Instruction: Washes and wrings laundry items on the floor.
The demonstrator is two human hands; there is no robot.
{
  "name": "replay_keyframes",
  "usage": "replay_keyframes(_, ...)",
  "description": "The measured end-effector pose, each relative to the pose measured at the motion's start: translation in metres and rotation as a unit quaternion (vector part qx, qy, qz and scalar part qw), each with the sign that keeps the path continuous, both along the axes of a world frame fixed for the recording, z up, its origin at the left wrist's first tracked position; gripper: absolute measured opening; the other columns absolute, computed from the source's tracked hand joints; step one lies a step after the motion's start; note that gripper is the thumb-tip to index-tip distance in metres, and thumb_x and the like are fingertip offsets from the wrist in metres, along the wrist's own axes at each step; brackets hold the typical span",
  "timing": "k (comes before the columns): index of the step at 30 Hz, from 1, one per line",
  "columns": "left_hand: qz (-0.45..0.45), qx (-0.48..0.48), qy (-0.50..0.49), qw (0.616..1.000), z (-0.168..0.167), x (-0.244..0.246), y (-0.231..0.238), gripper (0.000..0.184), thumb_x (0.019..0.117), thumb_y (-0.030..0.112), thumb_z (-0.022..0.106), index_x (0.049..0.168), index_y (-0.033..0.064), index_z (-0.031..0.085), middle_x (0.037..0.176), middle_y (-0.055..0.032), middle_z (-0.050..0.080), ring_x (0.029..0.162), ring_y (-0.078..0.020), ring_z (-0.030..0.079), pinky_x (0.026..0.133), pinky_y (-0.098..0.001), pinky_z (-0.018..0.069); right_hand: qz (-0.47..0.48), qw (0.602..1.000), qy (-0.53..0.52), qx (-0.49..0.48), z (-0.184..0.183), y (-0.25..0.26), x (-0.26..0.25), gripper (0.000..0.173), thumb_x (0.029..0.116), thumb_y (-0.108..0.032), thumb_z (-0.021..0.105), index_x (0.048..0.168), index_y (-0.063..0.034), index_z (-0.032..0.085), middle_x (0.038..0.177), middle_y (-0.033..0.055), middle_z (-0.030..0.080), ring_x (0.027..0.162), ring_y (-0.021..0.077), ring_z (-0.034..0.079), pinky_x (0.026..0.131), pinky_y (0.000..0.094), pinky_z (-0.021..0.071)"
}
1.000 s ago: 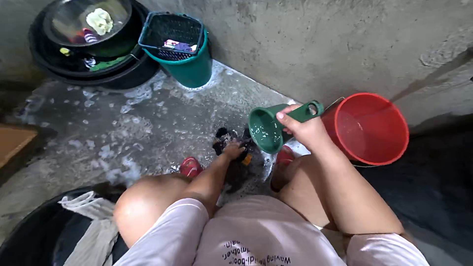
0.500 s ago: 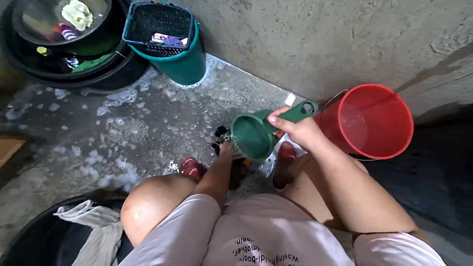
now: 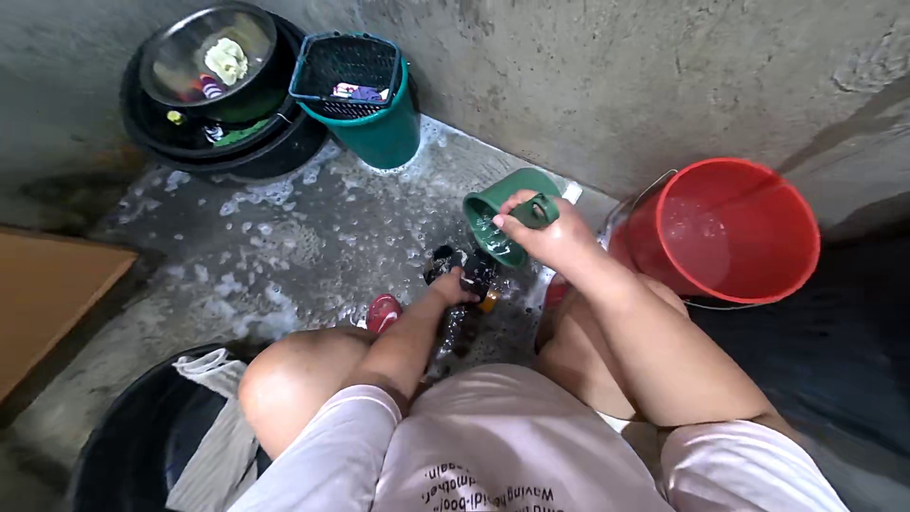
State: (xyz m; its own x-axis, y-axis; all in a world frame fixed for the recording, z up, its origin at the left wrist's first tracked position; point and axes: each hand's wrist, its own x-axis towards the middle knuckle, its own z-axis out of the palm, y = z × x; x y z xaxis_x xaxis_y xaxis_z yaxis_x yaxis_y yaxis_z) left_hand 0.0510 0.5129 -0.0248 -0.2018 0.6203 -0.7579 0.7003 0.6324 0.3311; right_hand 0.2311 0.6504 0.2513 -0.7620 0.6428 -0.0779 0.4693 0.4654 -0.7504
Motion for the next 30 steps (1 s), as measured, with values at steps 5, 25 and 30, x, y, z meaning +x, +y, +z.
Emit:
replay_keyframes(5, -0.038, -0.037, 0.062, 0.997, 0.018, 0.006, -0.016, 0.046, 0.1001, 0.035, 0.060, 0.134, 0.0029, 0.063, 0.138, -0.0247, 0.060, 0.131, -0.0429, 0.055, 0.109, -0.0642, 0.0420, 0.150, 0.986, 0.067, -0.002, -0.008, -0.026, -0.002, 0.025, 0.0987, -0.030, 0.067, 0.111, -0.0091, 0.073, 0.101, 0.0084, 0.074, 0.096, 0.0203, 0.071, 0.088, 0.0472, 0.0572)
replay_keyframes(25, 0.205, 0.298, -0.006, 0.932, 0.333, -0.040, -0.027, 0.028, 0.1010, 0.027, 0.064, 0.115, 0.0025, 0.064, 0.113, -0.0145, 0.064, 0.105, -0.0252, 0.060, 0.093, -0.0521, 0.0485, -0.450, 0.882, -0.113, 0.079, 0.020, 0.088, 0.229, 0.064, 0.0970, -0.053, 0.060, 0.132, 0.0012, 0.062, 0.130, 0.0380, 0.059, 0.125, 0.0579, 0.054, 0.099, 0.0808, 0.0378)
replay_keyframes(30, 0.262, 0.412, -0.046, 0.871, 0.409, -0.048, -0.042, 0.020, 0.1021, 0.027, 0.061, 0.111, 0.0101, 0.067, 0.099, 0.0022, 0.071, 0.091, -0.0059, 0.067, 0.087, -0.0293, 0.0562, -0.393, 0.902, -0.151, 0.099, -0.099, 0.136, 0.281, 0.049, 0.1036, -0.041, 0.057, 0.137, -0.0050, 0.060, 0.131, 0.0354, 0.060, 0.126, 0.0569, 0.055, 0.101, 0.0785, 0.0398)
